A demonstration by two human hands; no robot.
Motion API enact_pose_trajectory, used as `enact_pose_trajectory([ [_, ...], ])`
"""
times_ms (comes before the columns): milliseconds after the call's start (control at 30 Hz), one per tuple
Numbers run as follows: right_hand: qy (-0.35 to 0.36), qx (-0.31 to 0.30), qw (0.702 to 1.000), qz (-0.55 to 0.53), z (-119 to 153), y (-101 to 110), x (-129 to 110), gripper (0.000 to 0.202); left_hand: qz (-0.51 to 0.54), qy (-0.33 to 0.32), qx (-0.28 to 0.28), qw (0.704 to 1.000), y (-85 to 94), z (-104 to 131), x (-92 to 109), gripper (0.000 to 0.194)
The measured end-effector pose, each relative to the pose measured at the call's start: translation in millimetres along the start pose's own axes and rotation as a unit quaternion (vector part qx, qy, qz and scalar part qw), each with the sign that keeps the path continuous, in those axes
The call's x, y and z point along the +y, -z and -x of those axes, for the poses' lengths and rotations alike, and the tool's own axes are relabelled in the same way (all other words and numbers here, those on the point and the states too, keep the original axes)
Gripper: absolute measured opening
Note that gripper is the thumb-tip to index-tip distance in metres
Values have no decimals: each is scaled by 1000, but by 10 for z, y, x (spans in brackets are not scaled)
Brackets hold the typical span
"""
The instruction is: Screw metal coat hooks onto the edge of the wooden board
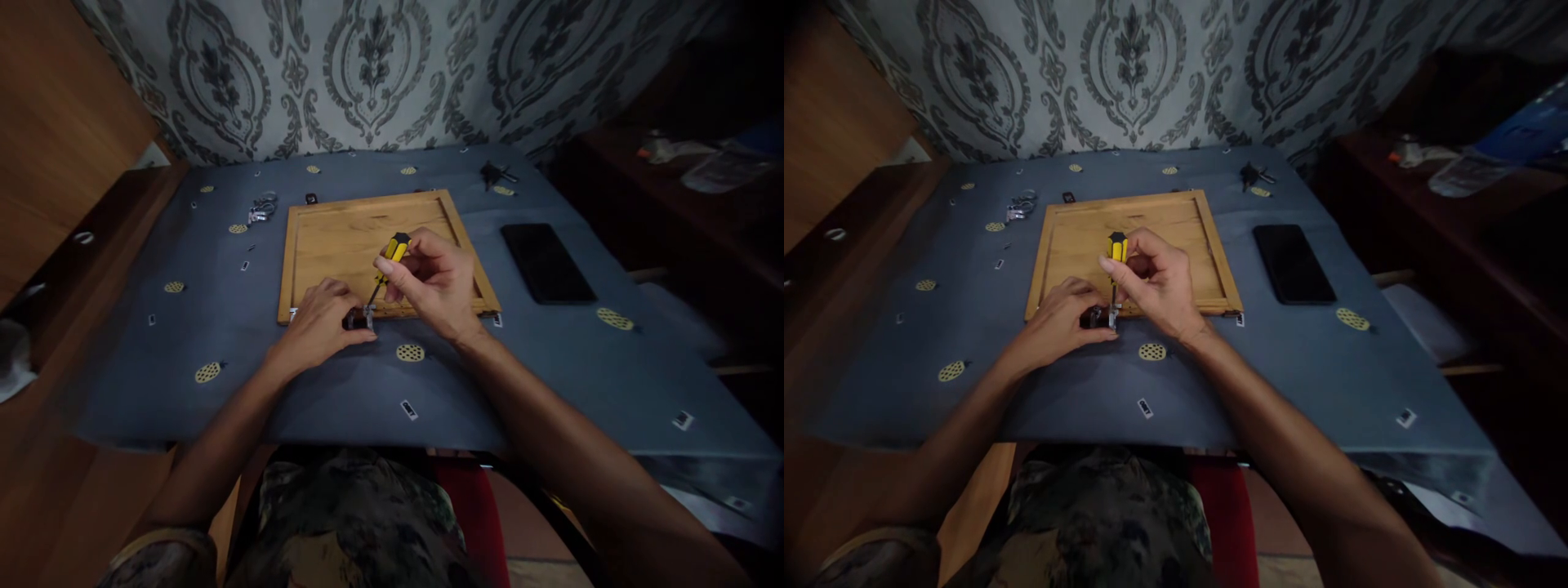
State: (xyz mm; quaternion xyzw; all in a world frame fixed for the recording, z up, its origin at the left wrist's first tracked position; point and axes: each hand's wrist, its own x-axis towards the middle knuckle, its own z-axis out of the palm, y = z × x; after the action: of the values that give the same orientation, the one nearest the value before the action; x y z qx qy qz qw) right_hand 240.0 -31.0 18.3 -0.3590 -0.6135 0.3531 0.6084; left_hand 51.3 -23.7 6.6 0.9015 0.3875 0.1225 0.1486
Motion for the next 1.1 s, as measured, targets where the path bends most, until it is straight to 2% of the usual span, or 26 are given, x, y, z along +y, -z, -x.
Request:
enact_pose_trajectory([
  [433, -15, -55, 998, 1, -12, 76, -59, 36, 16, -5, 10, 1000, -35, 7, -38, 30],
  [700, 16, -4, 1000, 18, 51, -34, -4, 38, 26, -2, 4, 1000, -34, 7, -29, 30],
  [900, 34, 80, 996, 16, 50, -37, -88, 37, 15, -5, 8, 1000, -21, 8, -25, 31],
  [1100, 4, 56, 998, 19, 36, -30, -52, 44, 9, -9, 5, 1000, -18, 8, -32, 31],
])
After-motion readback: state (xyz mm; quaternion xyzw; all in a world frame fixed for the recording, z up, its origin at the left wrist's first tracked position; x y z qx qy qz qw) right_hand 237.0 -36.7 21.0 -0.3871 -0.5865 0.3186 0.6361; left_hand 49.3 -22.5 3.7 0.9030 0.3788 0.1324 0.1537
